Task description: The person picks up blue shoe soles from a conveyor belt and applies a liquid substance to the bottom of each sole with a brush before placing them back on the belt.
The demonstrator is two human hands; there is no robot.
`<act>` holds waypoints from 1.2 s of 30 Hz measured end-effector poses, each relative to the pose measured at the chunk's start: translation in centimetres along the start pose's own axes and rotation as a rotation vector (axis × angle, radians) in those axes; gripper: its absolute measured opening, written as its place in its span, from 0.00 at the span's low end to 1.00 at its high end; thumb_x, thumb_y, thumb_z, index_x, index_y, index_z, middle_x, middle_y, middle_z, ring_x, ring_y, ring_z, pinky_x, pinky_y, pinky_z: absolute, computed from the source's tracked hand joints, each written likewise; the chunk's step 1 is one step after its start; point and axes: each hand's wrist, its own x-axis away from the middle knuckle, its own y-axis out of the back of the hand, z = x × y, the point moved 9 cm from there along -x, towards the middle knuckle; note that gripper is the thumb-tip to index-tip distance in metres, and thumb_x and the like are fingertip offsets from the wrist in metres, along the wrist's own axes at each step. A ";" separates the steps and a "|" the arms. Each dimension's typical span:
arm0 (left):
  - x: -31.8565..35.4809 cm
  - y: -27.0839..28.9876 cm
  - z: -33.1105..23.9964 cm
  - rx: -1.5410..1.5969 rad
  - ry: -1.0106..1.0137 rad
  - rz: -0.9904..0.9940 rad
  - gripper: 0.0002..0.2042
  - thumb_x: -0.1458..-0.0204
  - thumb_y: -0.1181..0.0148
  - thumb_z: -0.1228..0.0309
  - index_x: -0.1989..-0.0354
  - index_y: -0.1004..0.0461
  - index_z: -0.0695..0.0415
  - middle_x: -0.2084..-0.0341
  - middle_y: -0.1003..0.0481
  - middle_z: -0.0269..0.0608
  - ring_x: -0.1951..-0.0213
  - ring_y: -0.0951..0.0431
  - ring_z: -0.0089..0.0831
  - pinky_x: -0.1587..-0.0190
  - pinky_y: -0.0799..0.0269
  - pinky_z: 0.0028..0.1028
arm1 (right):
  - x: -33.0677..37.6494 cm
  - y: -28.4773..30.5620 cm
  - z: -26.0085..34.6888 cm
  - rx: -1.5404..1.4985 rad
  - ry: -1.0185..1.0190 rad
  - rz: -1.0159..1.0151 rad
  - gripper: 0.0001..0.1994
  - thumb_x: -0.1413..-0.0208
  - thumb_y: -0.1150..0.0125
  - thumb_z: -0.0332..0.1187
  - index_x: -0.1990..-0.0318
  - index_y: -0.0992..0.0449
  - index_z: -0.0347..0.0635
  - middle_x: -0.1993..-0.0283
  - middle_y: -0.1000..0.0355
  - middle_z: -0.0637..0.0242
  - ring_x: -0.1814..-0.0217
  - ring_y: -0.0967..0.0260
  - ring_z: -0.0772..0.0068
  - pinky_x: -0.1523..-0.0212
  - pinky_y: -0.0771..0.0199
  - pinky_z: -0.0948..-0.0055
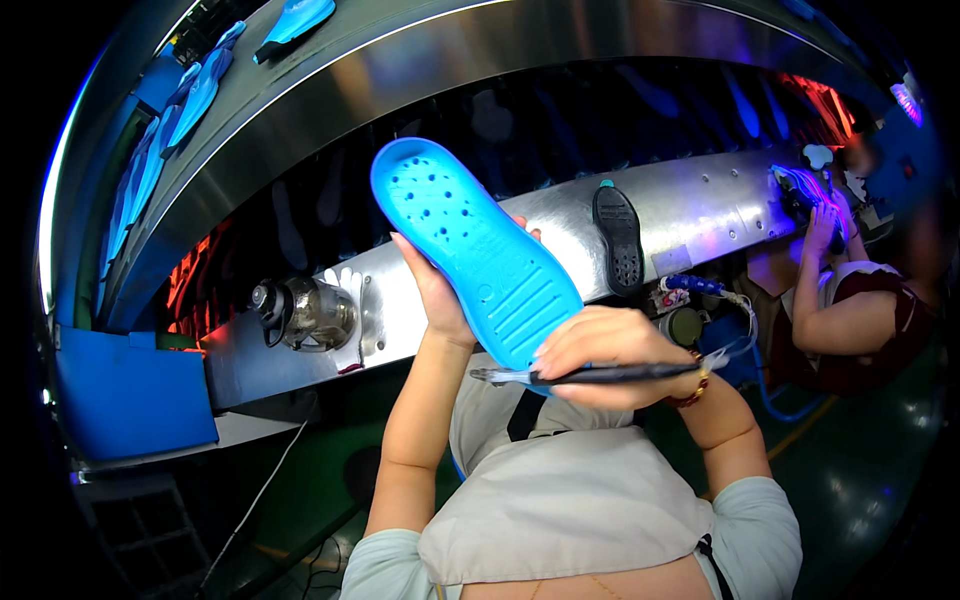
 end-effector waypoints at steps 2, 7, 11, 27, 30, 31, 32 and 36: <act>0.0 0.3 -0.9 -0.032 -0.044 -0.027 0.42 0.57 0.72 0.30 0.43 0.46 0.53 0.56 0.33 0.53 0.54 0.32 0.50 0.51 0.36 0.48 | 1.1 2.8 -2.5 -0.049 -0.181 -0.193 0.09 0.62 0.37 0.23 0.68 0.24 0.37 0.65 0.26 0.58 0.61 0.28 0.64 0.60 0.29 0.69; -0.2 0.4 -2.0 -0.041 -0.034 -0.048 0.44 0.59 0.75 0.29 0.43 0.46 0.53 0.51 0.35 0.55 0.50 0.35 0.54 0.49 0.38 0.48 | 1.1 0.6 -0.5 0.066 -0.023 0.030 0.10 0.61 0.36 0.24 0.66 0.23 0.39 0.64 0.26 0.62 0.59 0.28 0.65 0.55 0.30 0.69; -0.3 0.2 -3.4 -0.115 -0.078 -0.122 0.44 0.58 0.76 0.29 0.41 0.48 0.54 0.51 0.36 0.57 0.50 0.35 0.55 0.49 0.36 0.48 | 2.4 4.0 -3.5 -0.288 -0.216 -0.142 0.10 0.59 0.39 0.21 0.64 0.25 0.35 0.62 0.27 0.55 0.58 0.29 0.64 0.56 0.29 0.71; 0.7 -4.5 -2.7 -0.079 -0.165 0.022 0.36 0.48 0.67 0.43 0.40 0.52 0.62 0.48 0.40 0.59 0.47 0.38 0.54 0.45 0.41 0.49 | 2.7 2.9 -6.2 -1.031 -0.300 -0.469 0.10 0.51 0.44 0.24 0.60 0.32 0.31 0.58 0.31 0.51 0.51 0.33 0.61 0.48 0.32 0.60; 1.2 -5.7 -0.8 -0.090 -0.215 0.071 0.33 0.47 0.66 0.47 0.41 0.51 0.64 0.48 0.40 0.58 0.48 0.36 0.53 0.47 0.39 0.51 | 3.5 2.3 -6.2 -0.792 -0.239 -0.592 0.10 0.51 0.45 0.23 0.60 0.31 0.32 0.58 0.30 0.55 0.52 0.33 0.67 0.53 0.31 0.71; 1.0 -4.1 -0.7 -0.123 -0.157 -0.020 0.30 0.46 0.61 0.54 0.42 0.49 0.64 0.50 0.36 0.56 0.50 0.32 0.44 0.48 0.36 0.40 | 3.5 2.2 -4.7 -0.541 -0.254 -0.566 0.10 0.52 0.44 0.22 0.61 0.30 0.33 0.58 0.30 0.55 0.54 0.31 0.67 0.55 0.31 0.73; 0.8 -2.4 -0.5 -0.103 -0.148 -0.038 0.29 0.46 0.61 0.54 0.42 0.47 0.64 0.50 0.36 0.54 0.51 0.31 0.43 0.48 0.36 0.40 | 3.3 2.0 -3.2 -0.291 -0.265 -0.535 0.10 0.54 0.44 0.21 0.61 0.29 0.33 0.58 0.29 0.55 0.56 0.30 0.68 0.56 0.31 0.74; 0.6 -1.6 -0.3 0.052 -0.168 -0.060 0.28 0.46 0.60 0.54 0.43 0.45 0.63 0.49 0.35 0.53 0.51 0.31 0.42 0.48 0.36 0.39 | 2.5 2.2 -1.3 -0.149 -0.130 -0.433 0.10 0.59 0.41 0.20 0.65 0.26 0.33 0.63 0.27 0.55 0.61 0.28 0.66 0.59 0.29 0.74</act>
